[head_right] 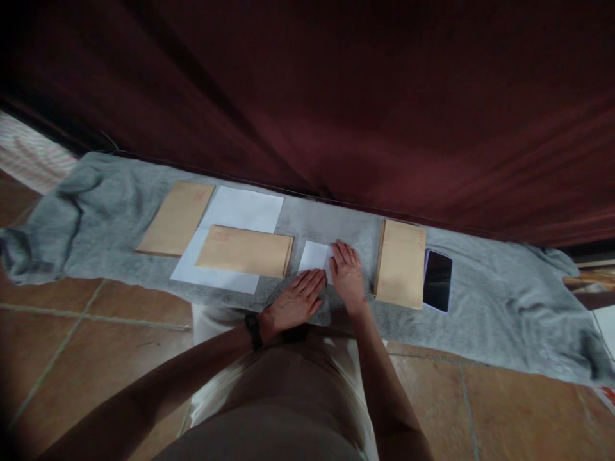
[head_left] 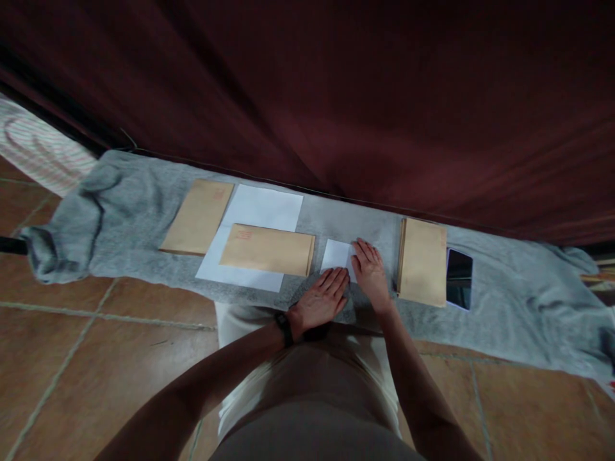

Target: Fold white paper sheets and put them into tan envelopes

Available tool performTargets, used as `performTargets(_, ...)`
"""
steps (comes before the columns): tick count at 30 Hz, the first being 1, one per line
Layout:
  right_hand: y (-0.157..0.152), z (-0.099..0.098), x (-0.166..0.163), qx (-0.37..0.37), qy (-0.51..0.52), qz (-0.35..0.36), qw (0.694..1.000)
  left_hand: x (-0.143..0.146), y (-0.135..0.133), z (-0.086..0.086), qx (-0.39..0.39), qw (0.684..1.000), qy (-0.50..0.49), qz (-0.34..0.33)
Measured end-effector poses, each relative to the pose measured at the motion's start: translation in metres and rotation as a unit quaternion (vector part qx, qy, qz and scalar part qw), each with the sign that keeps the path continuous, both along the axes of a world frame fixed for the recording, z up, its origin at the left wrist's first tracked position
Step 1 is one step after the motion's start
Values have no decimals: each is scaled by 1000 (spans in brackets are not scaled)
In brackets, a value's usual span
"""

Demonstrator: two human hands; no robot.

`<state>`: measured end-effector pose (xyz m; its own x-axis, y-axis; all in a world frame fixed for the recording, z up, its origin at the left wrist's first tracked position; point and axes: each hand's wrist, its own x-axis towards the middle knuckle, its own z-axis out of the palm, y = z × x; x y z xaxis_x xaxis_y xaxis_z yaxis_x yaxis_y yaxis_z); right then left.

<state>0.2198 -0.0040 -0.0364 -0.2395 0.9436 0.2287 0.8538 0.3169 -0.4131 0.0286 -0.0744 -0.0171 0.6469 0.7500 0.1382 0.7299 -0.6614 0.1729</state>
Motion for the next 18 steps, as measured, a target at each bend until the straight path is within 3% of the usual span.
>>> performTargets(7, 2, 3, 19, 17, -6, -33, 999, -1, 1, 2, 3, 1000, 1, -3)
performTargets(18, 21, 24, 26, -35, -5, -77, 996, -5, 2, -1, 12, 1000, -27, 3)
